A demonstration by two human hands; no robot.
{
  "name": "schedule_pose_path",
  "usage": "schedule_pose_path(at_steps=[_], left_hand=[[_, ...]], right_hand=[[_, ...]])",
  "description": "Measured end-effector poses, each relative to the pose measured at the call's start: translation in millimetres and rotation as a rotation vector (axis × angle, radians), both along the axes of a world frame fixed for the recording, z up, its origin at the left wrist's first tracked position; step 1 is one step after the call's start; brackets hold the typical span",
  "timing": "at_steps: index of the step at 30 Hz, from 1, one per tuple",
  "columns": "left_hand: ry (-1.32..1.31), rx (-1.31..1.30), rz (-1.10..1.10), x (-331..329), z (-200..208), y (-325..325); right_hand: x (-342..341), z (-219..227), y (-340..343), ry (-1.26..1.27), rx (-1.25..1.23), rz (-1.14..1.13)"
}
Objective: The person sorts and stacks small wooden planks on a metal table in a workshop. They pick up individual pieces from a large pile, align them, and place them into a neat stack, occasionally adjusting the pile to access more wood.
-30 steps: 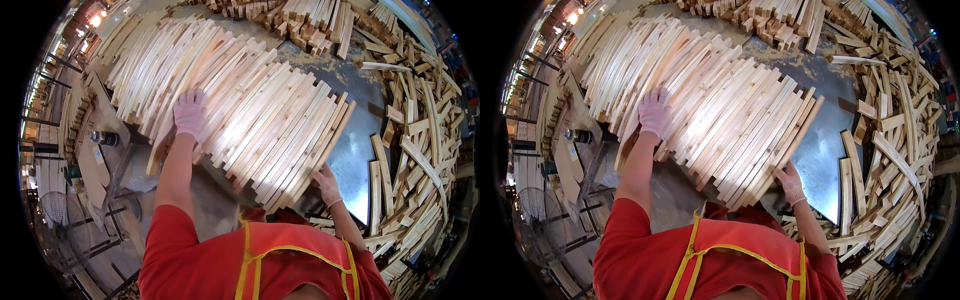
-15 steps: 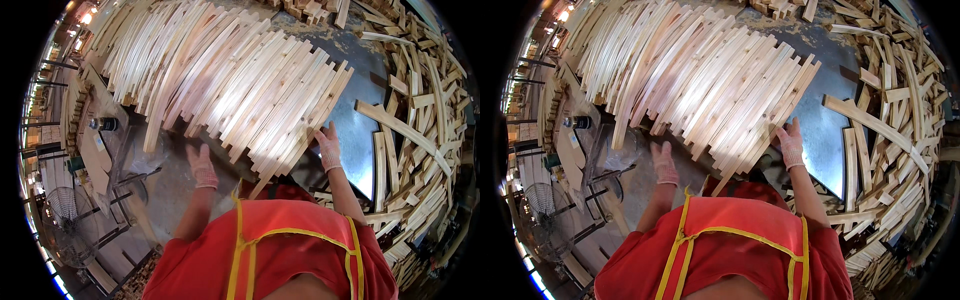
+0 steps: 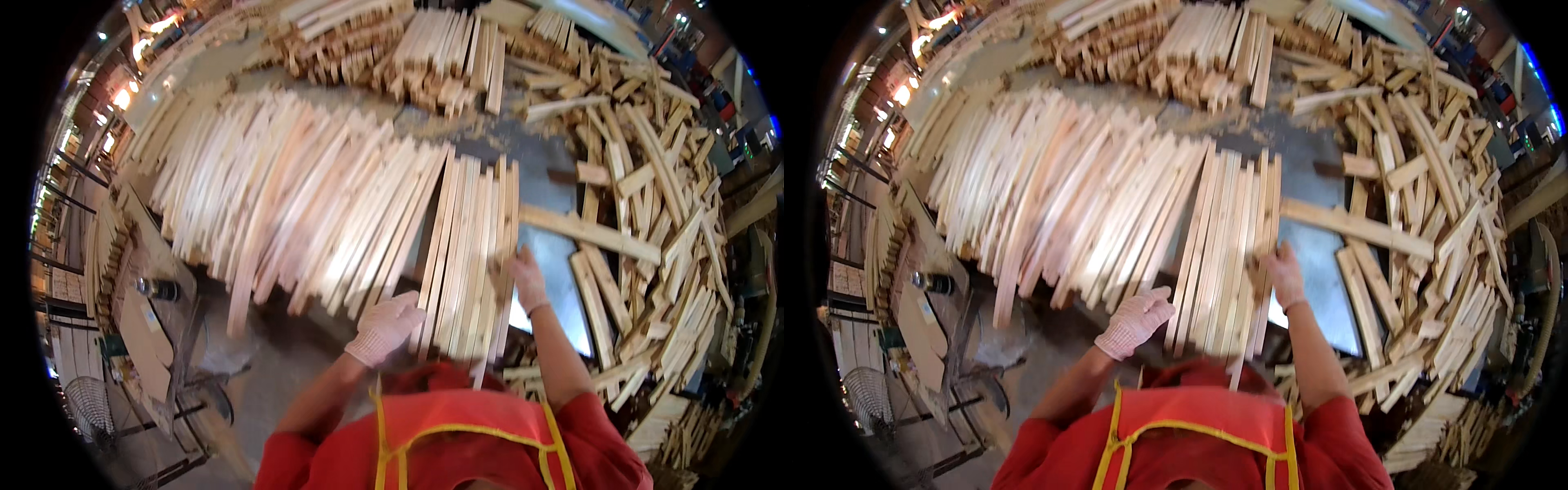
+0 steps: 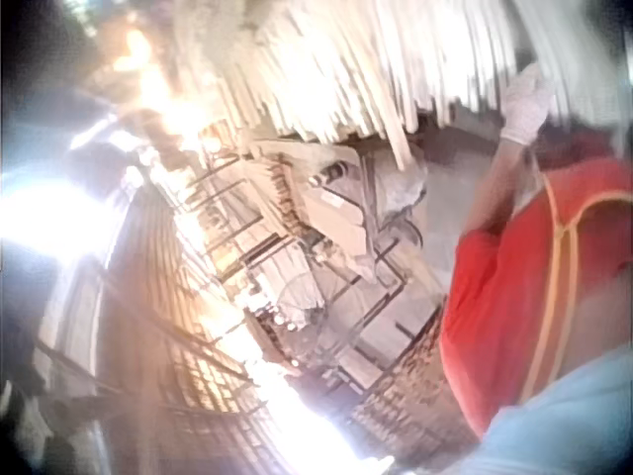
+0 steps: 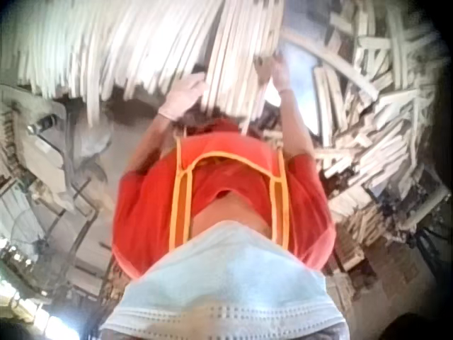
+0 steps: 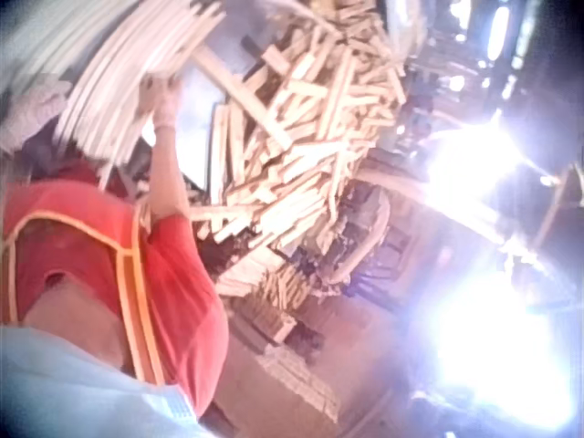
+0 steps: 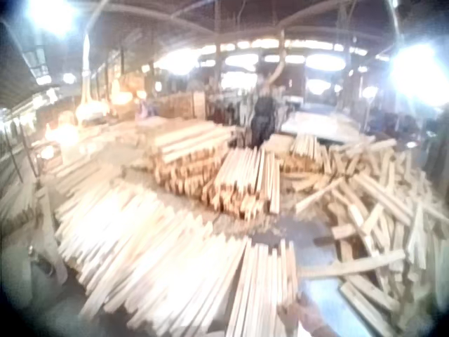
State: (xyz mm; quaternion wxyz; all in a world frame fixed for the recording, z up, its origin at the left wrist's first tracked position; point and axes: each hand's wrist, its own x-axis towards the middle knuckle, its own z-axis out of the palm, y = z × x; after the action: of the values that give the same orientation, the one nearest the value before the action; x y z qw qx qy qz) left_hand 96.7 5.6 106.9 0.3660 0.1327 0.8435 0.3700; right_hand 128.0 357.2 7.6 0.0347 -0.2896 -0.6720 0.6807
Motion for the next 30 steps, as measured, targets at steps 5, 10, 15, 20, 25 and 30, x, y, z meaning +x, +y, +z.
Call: schedule_pose_path(at_steps=[5, 10, 15, 20, 25, 30], left_hand=[[-0.074, 0.082, 0.290, -78.8, -33.8, 84.9], [0.178, -0.268, 0.287, -91.7, -75.3, 139.6], [0.199, -0.203, 0.326, -70.4, -45.9, 160.3], [0.571, 0.201, 0.390, -68.4, 45.0, 172.9], [1.647, 0.196, 0.156, -101.1, 141.1, 168.3], [0.943, 0.771, 0.255, -118.8, 160.8, 157.0]], right_hand=[[-32.0, -29.1, 42.3, -0.309, 0.239, 0.158], [-45.7, -21.3, 39.7, -0.209, 0.230, 0.290], [-41.0, -10.9, 52.5, -0.129, -0.162, 0.136], [-51.6, 106.7, 70.3, 0.255, -0.011, 0.091], [-58.6, 284.2, 60.0, 0.645, 0.254, 0.006], [-42.6, 305.5, 46.2, 0.635, 0.474, 0.084]])
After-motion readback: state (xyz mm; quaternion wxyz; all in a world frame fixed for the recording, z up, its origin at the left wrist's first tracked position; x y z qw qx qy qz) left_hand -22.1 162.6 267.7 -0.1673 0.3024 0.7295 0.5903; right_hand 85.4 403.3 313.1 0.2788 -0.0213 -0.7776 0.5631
